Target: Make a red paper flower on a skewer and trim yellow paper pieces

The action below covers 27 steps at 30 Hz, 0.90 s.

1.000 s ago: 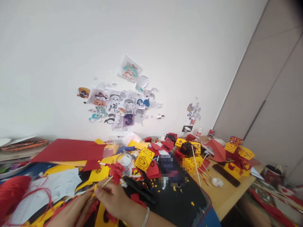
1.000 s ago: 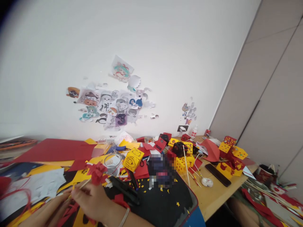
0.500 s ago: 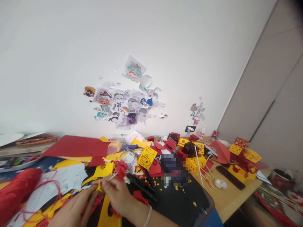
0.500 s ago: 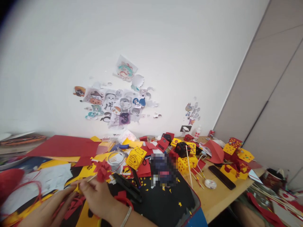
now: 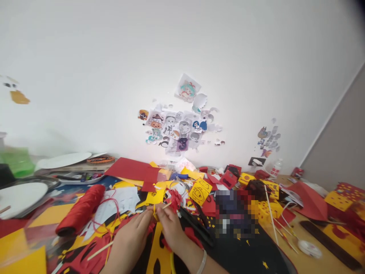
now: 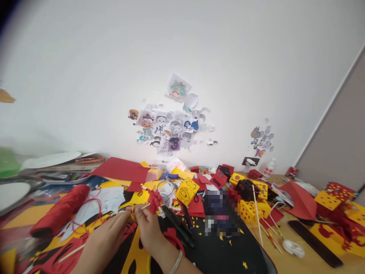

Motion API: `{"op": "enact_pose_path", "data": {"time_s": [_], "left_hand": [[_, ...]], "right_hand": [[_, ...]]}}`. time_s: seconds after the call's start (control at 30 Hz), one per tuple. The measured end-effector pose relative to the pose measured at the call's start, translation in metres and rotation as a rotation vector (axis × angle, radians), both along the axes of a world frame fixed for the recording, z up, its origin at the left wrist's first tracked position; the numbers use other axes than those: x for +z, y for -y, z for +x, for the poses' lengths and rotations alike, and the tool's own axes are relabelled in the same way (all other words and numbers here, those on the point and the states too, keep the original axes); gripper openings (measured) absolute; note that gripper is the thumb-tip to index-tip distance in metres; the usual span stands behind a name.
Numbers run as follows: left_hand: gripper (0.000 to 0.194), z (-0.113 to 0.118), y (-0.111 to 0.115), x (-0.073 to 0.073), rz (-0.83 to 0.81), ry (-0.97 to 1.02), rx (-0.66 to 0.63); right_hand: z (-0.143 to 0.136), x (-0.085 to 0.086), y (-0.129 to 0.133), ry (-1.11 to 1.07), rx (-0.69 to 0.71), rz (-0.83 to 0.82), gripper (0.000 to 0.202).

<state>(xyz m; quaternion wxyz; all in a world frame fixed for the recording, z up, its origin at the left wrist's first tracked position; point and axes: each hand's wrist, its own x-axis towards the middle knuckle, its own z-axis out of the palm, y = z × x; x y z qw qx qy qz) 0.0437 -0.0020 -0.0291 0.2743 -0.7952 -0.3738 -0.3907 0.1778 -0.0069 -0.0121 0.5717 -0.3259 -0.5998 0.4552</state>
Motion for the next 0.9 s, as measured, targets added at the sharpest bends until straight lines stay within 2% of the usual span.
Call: {"op": "enact_pose_path", "data": {"time_s": [0.17,0.3,0.4,0.5,0.6,0.7,0.77,0.9], "left_hand": [[0.029,0.0,-0.001,-0.003,0.014,0.02,-0.017],[0.035,0.0,0.002,0.003,0.178,-0.079,-0.012],[0.034,0.003,0.003,0.008,0.227,-0.059,0.008],[0.033,0.007,0.005,0.011,0.174,0.013,0.009],[0.031,0.01,0.008,0.013,0.099,0.088,0.009],[0.028,0.011,0.01,0.013,-0.035,0.16,-0.061],[0.027,0.01,0.009,0.011,-0.191,0.25,-0.113],[0.026,0.009,0.002,0.009,-0.608,0.533,-0.181]], "right_hand": [[0.0,-0.008,-0.008,-0.045,-0.094,-0.083,0.046],[-0.003,-0.012,-0.009,-0.081,-0.102,-0.145,0.048],[-0.006,-0.01,-0.005,-0.027,-0.155,-0.125,0.049],[-0.008,-0.005,0.002,0.037,-0.176,-0.064,0.048],[-0.007,0.0,0.008,0.061,-0.163,-0.036,0.048],[-0.005,-0.001,0.008,0.067,-0.126,-0.009,0.048],[-0.003,-0.004,0.004,0.032,-0.101,-0.011,0.047],[0.002,-0.01,-0.008,-0.02,-0.081,-0.047,0.046]]}}
